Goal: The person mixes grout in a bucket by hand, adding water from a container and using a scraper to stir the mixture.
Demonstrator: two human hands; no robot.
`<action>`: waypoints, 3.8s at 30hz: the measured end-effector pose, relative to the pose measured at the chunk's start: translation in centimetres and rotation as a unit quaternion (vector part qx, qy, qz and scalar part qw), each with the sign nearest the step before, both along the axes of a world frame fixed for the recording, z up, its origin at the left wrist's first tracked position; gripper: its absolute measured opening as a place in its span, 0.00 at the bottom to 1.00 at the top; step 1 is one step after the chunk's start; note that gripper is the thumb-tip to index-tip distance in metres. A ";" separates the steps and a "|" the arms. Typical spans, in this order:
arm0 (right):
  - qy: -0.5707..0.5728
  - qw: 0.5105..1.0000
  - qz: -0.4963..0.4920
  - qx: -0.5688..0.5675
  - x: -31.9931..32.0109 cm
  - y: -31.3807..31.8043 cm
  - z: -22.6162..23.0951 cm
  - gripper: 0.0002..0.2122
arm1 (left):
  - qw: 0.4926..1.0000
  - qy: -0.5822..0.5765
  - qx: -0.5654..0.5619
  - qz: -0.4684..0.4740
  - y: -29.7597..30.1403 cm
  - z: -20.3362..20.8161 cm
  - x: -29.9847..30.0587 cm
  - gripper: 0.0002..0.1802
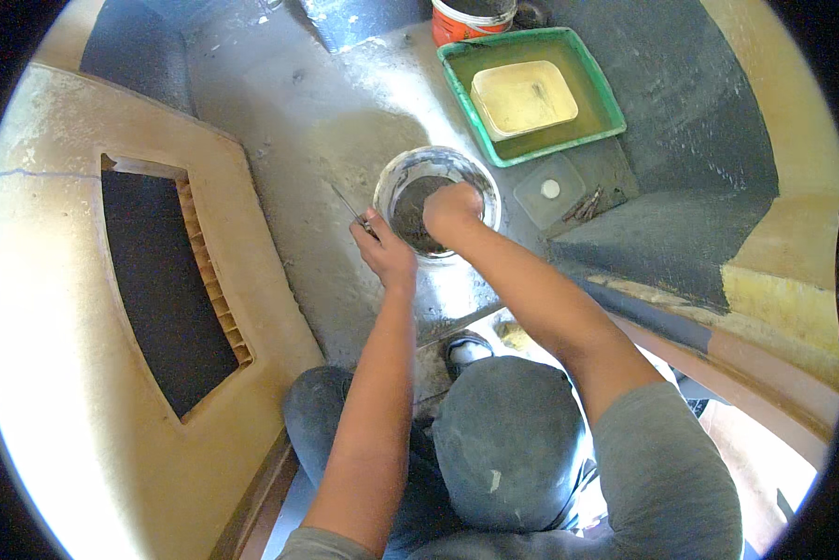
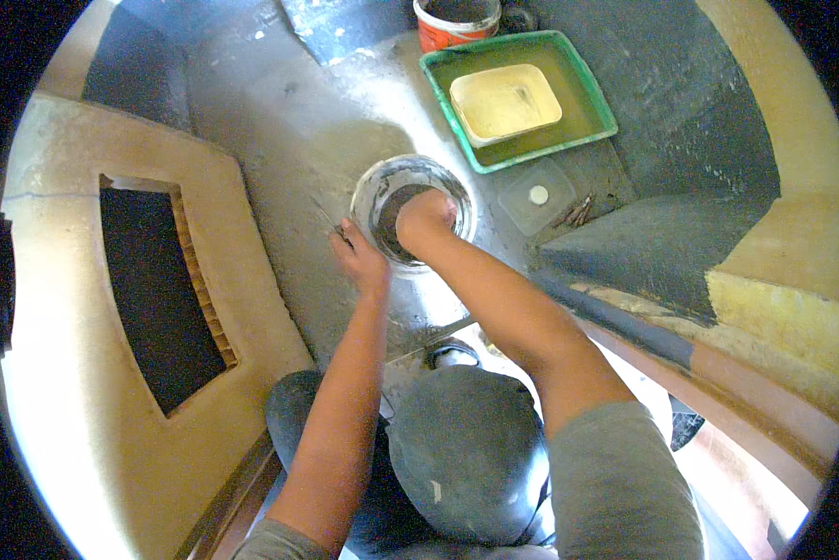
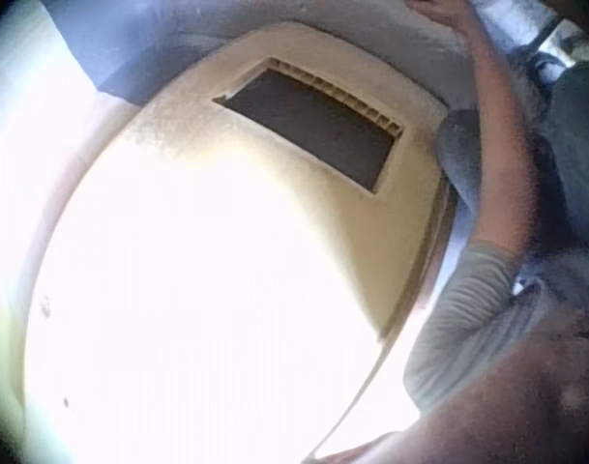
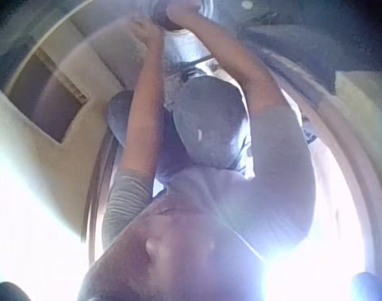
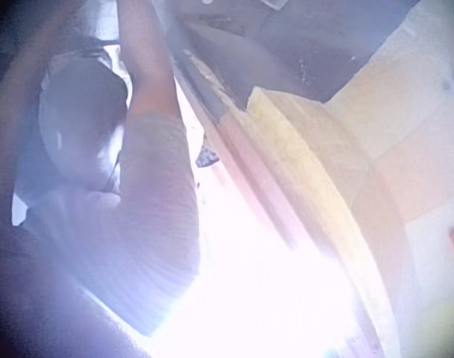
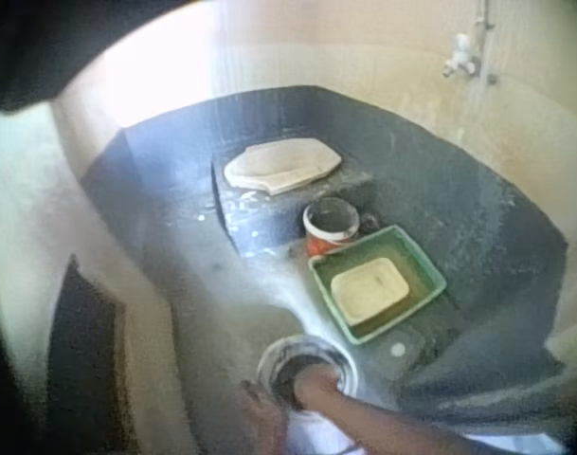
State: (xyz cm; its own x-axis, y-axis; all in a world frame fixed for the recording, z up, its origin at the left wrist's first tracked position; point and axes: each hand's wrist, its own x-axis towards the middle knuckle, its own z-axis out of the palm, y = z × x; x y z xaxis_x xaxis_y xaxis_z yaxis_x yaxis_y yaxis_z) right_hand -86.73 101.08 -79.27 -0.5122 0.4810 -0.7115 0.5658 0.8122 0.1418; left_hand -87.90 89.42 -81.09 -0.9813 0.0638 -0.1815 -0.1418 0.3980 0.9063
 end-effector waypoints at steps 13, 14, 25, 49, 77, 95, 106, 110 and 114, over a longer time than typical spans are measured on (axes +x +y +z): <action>0.143 0.988 0.051 0.037 -2.0 3.0 11.5 0.13 | 0.999 0.038 -0.008 0.016 -1.4 -3.8 -0.9 0.29; 0.165 0.985 0.035 0.023 -1.6 3.2 10.6 0.12 | 0.998 0.062 -0.008 0.019 -1.1 -4.1 -1.0 0.27; 0.185 0.981 -0.013 -0.062 2.7 1.1 3.2 0.09 | 1.000 0.013 0.001 0.001 -1.2 -2.6 -0.7 0.27; 0.416 0.861 -0.284 0.072 11.1 34.5 -8.2 0.28 | 1.000 0.009 0.025 -0.017 0.1 -1.4 -0.3 0.25; 0.640 0.478 -0.587 -0.131 10.7 21.1 3.5 0.30 | 0.998 -0.040 -0.021 -0.038 -2.0 -1.1 -1.4 0.32; 0.796 0.540 -0.275 -0.001 10.0 5.5 11.8 0.32 | 1.000 0.003 -0.022 -0.004 -1.8 -2.6 -0.7 0.30; 0.740 0.601 -0.137 0.268 8.6 13.0 13.5 0.31 | 0.999 0.014 -0.046 0.002 -2.1 -3.0 -0.9 0.30; 0.730 0.532 -0.429 -0.003 9.1 22.5 5.5 0.38 | 0.999 0.033 -0.040 -0.004 -0.7 -2.2 -0.7 0.31; 0.560 0.701 -0.391 0.206 9.3 19.7 2.9 0.31 | 0.999 -0.001 -0.046 -0.011 -1.3 -2.5 -0.6 0.32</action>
State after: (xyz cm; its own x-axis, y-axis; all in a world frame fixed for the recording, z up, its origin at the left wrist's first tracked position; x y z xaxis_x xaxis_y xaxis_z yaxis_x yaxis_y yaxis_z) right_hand -77.44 120.74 -76.37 -0.1038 0.9729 0.2065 0.7593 0.2116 -0.6154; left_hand -88.50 88.09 -83.59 -0.9796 0.0686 -0.1889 -0.1329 0.4836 0.8652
